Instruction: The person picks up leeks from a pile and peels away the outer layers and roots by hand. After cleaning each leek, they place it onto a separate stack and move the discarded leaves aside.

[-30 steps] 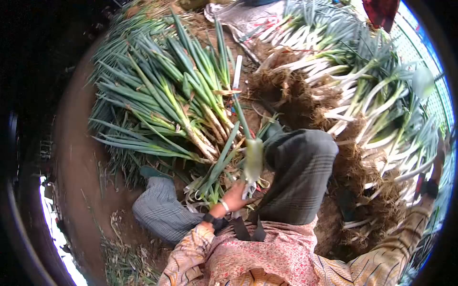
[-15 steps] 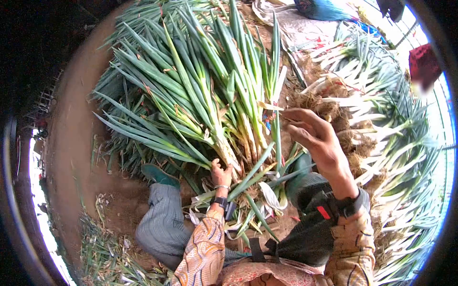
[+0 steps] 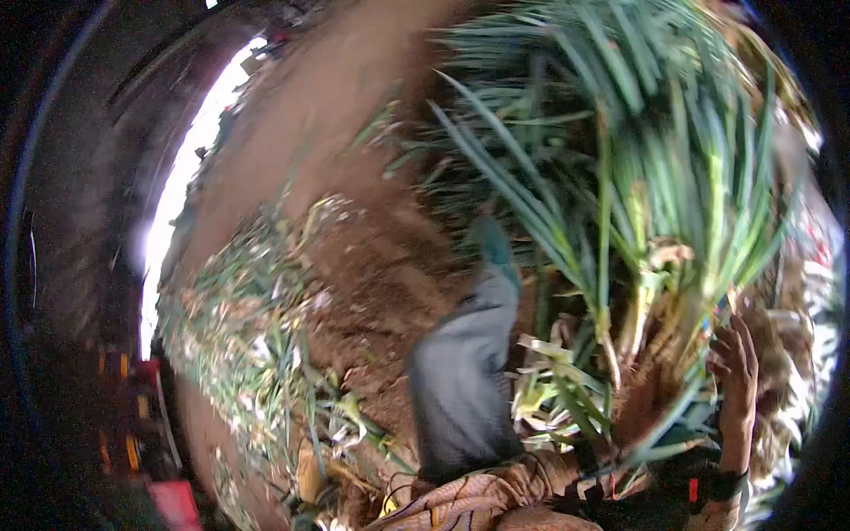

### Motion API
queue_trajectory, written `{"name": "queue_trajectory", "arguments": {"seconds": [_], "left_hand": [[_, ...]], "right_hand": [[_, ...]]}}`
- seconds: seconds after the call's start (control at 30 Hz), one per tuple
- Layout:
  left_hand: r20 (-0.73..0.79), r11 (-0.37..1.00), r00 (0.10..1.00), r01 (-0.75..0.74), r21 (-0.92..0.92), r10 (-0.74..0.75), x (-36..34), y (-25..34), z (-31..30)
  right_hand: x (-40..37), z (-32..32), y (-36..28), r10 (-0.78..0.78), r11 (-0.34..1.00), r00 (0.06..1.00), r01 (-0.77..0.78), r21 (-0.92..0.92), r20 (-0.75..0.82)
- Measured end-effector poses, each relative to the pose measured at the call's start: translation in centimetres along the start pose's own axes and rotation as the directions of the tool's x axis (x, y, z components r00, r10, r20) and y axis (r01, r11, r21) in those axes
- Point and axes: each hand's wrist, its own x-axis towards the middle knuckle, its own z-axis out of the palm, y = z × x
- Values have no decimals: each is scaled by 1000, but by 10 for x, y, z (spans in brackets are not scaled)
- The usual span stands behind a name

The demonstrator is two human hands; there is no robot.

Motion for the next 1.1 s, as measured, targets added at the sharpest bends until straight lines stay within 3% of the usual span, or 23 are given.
{"name": "queue_trajectory", "arguments": {"seconds": [0.07, 0.2, 0.43, 0.6, 0.7, 0.73, 0.83, 0.97, 1.1], "left_hand": [[-33, 998, 998, -61, -24, 60, -13, 11, -24], [-51, 981, 983, -179, -80, 175, -52, 22, -51], [32, 899, 915, -388, -203, 402, -81, 43, -66], [305, 983, 936, -184, -6, 177, -76, 93, -116], [179, 849, 865, -496, 180, 468, -79, 101, -144], [-117, 742, 735, -669, 42, 668, -75, 98, -145], [-159, 768, 754, -603, 217, 637, -71, 95, -151], [93, 838, 848, -530, 132, 522, -73, 95, -161], [-17, 820, 830, -548, 163, 558, -75, 97, -164]], "right_hand": [[-2, 14, 13, -3, 995, 1000, 2, 98, 12], [-5, 52, -3, -83, 990, 983, 64, 125, 161], [-33, 103, -44, -284, 951, 907, 224, 215, 312], [-51, 111, -61, -394, 909, 856, 308, 282, 334], [-59, 110, -72, -452, 880, 825, 349, 322, 339], [-61, 112, -73, -467, 871, 815, 356, 338, 344], [-68, 119, -77, -502, 849, 782, 364, 383, 369], [-74, 123, -88, -558, 812, 736, 389, 436, 383], [-79, 130, -96, -600, 780, 691, 394, 486, 403]]}}
